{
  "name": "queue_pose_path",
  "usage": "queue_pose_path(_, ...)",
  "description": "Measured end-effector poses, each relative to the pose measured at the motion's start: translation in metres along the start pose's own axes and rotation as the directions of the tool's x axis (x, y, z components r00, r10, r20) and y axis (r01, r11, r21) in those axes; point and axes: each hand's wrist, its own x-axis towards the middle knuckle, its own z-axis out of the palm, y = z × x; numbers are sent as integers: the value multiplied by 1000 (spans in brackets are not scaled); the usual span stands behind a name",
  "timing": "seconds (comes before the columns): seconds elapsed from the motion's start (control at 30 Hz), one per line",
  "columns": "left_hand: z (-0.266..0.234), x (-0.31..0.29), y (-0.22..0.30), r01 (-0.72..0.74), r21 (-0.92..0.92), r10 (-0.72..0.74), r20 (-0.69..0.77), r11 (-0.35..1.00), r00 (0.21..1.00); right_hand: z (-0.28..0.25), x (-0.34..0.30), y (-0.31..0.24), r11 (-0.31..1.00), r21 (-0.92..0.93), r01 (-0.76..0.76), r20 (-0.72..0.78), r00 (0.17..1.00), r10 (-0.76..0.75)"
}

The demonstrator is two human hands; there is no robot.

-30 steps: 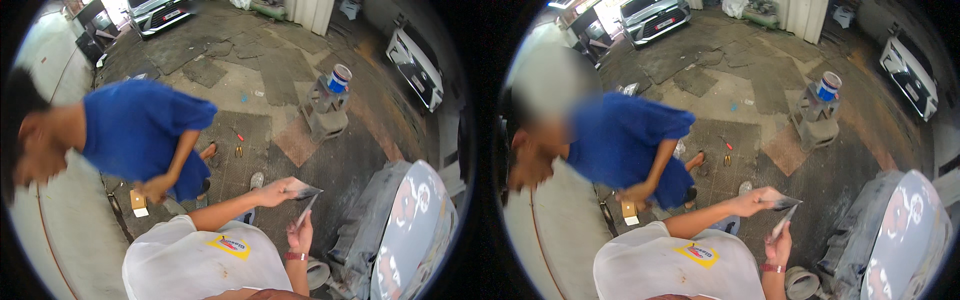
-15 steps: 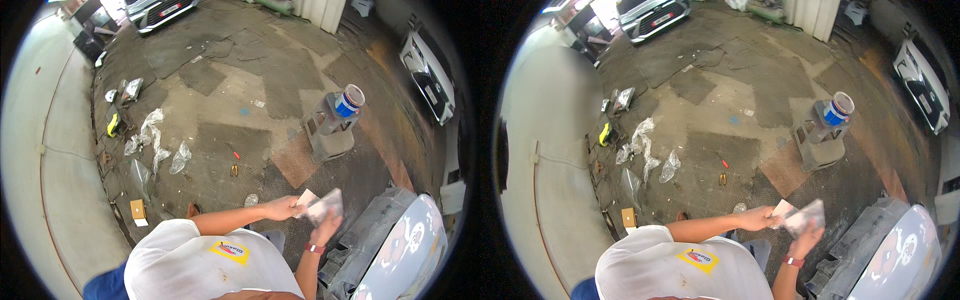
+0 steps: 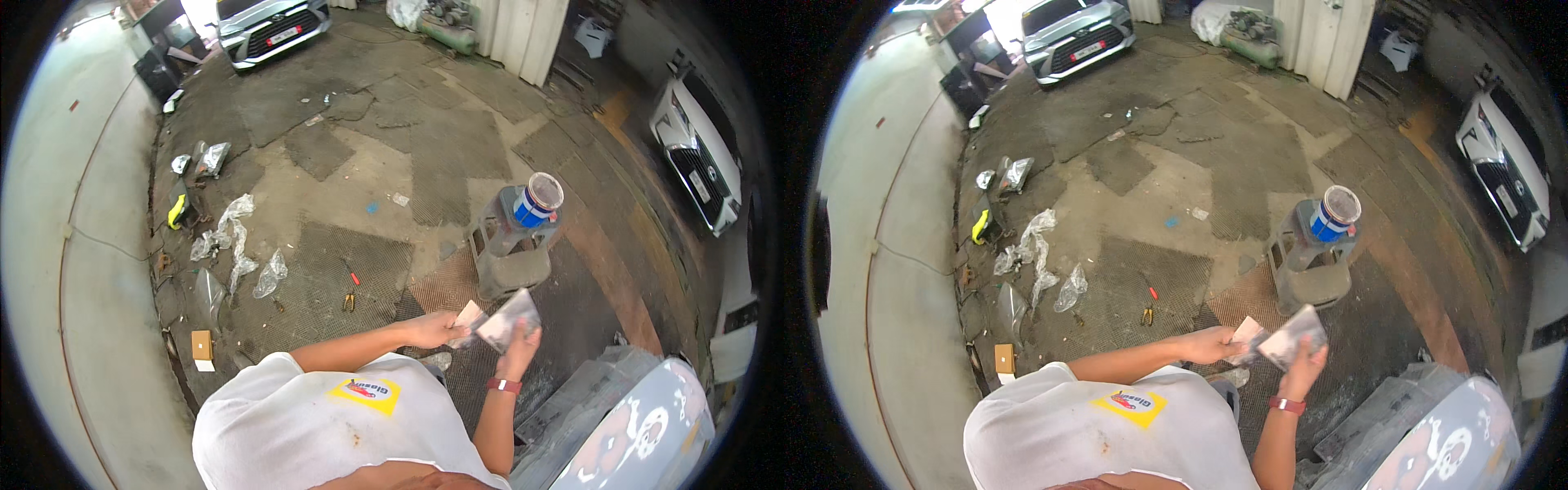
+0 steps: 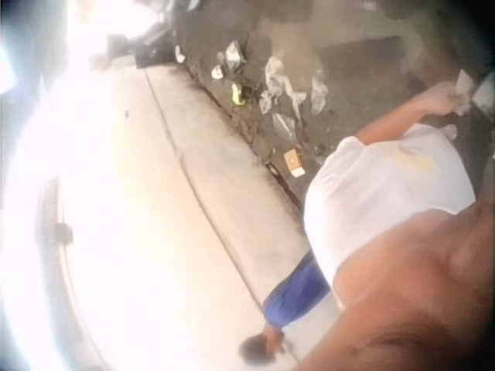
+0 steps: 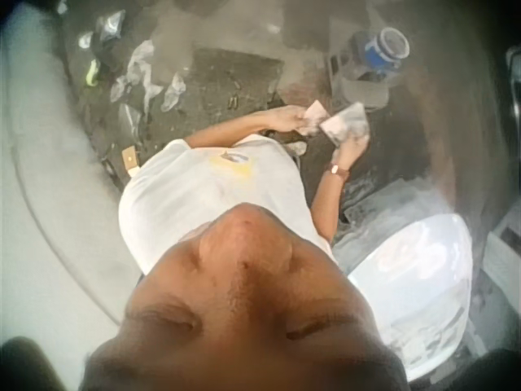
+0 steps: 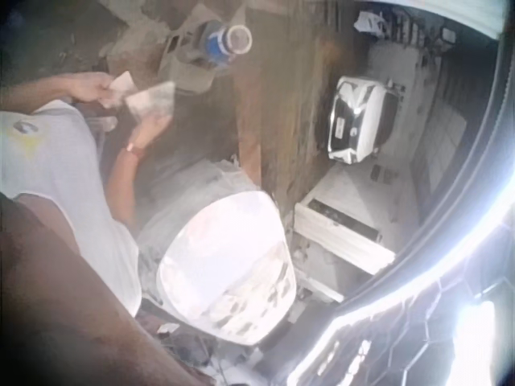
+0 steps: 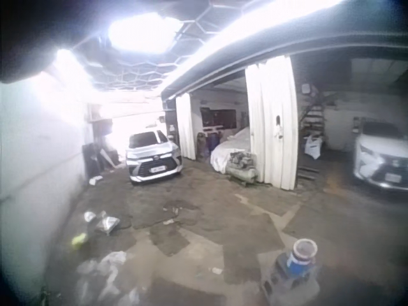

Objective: The person sands the surface of a car hood with sandpaper, then mixes a substance in a small container using a stick, and continues sanding the hood. The person also handles a small plastic bag and a red tool during the process.

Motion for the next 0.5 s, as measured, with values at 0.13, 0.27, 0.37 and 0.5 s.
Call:
queue_pose_path(0.13,16,50,-11,48,-50,-45,59,998,997,6,1,-39,854,-411,321,447,887,-118)
queue_pose_path(0.27,14,67,-28,38,43,-34,-94,998,995,-18,67,-27,861,-425,279,292,943,-161)
queue_pose_path(0.37,-11,79,-13,89,-135,-130,-329,987,935,-27,95,-36,993,-82,83,-27,996,-85)
queue_pose_path(0.5,-55,64,-7,-18,-606,-282,-396,795,874,3,56,-62,981,-189,-44,577,803,147)
